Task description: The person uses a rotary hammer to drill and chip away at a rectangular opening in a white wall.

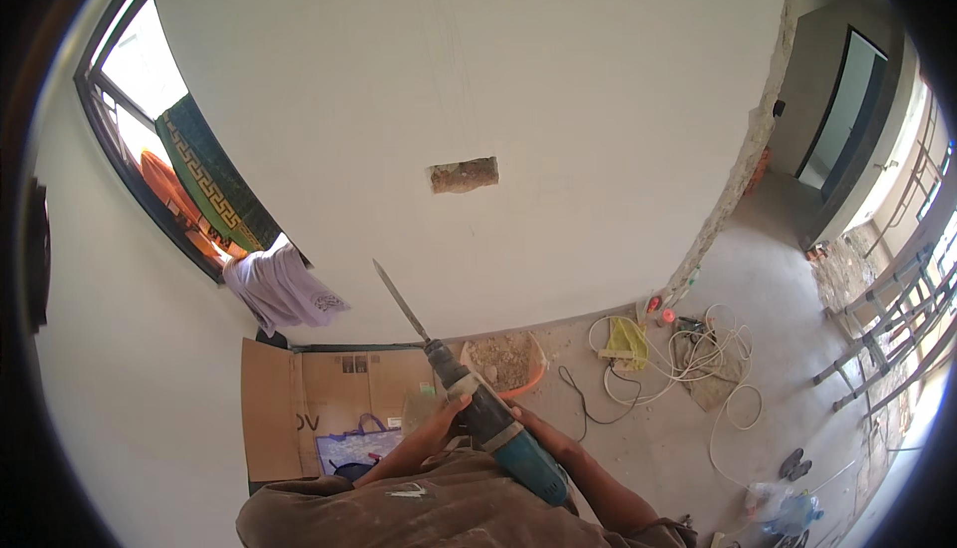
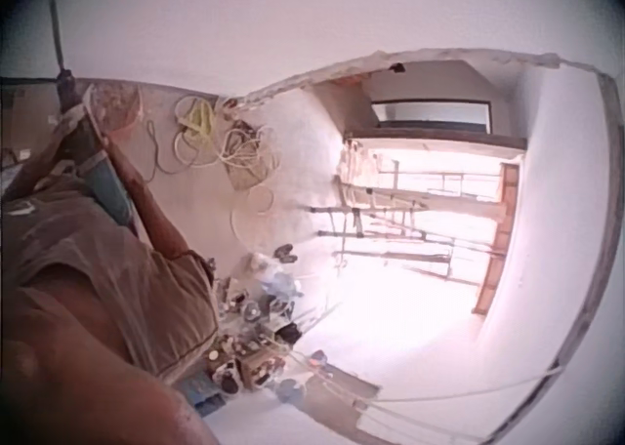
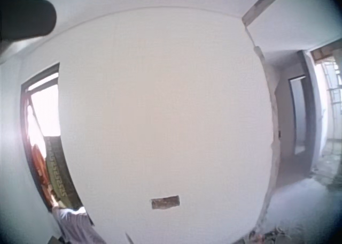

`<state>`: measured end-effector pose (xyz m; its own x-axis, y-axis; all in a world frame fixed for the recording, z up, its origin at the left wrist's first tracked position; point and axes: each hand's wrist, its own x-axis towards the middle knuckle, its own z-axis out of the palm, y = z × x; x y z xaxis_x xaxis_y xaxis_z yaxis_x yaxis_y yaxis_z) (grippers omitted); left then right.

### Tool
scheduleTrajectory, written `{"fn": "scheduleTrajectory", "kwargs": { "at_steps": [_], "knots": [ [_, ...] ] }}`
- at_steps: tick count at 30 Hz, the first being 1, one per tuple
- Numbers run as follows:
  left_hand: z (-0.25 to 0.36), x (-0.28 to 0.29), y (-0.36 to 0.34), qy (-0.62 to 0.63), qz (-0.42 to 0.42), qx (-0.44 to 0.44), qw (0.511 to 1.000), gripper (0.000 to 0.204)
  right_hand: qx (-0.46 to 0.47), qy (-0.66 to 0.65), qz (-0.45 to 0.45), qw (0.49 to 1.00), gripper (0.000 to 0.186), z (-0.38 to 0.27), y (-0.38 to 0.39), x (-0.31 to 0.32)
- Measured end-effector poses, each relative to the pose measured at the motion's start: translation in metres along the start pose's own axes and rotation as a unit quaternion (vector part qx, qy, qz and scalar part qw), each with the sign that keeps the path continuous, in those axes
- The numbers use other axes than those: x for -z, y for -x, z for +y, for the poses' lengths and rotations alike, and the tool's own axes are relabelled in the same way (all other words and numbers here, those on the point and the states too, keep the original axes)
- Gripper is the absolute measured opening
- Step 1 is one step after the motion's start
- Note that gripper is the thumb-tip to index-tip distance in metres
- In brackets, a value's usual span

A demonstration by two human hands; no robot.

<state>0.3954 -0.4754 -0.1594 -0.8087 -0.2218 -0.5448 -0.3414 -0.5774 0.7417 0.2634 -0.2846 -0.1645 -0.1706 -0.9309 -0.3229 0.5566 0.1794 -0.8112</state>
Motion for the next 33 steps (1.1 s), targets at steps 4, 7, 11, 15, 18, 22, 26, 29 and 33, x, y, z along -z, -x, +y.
{"fn": "scheduleTrajectory", "kwargs": {
  "at_steps": [4,7,11,15,18,22,26,29,33],
  "knots": [
    [-0.006,-0.004,0.0,0.001,0.007,-0.017,1.0,0.067,0.003,0.017,-0.012,1.0,0.082,-0.005,0.005,0.001],
    [-0.002,-0.014,0.001,-0.031,0.005,-0.074,0.997,0.066,0.031,0.026,-0.025,0.999,0.088,-0.012,0.005,0.003],
    [-0.011,-0.031,-0.013,-0.025,-0.002,-0.186,0.982,0.067,0.052,-0.029,-0.031,0.998,0.094,-0.015,0.007,0.009],
    [-0.008,-0.068,-0.04,0.147,-0.004,-0.169,0.975,0.064,0.061,-0.072,0.042,0.995,0.096,0.006,0.007,0.031],
    [-0.002,-0.075,-0.068,0.175,0.011,-0.148,0.973,0.058,0.117,0.012,0.067,0.991,0.099,-0.007,0.031,0.027],
    [0.048,-0.079,-0.095,0.206,-0.051,-0.113,0.971,0.051,0.256,0.189,0.099,0.943,0.106,0.004,0.078,0.008],
    [0.099,-0.079,-0.131,0.176,-0.094,-0.11,0.974,0.05,0.223,0.197,0.3,0.906,0.108,0.009,0.034,-0.014],
    [0.127,-0.067,-0.165,0.155,-0.122,-0.103,0.975,0.051,0.308,0.308,0.346,0.831,0.096,-0.003,-0.015,-0.003],
    [0.156,-0.048,-0.198,0.137,-0.13,-0.086,0.978,0.053,0.303,0.369,0.396,0.784,0.094,-0.044,-0.058,-0.026]
  ]
}}
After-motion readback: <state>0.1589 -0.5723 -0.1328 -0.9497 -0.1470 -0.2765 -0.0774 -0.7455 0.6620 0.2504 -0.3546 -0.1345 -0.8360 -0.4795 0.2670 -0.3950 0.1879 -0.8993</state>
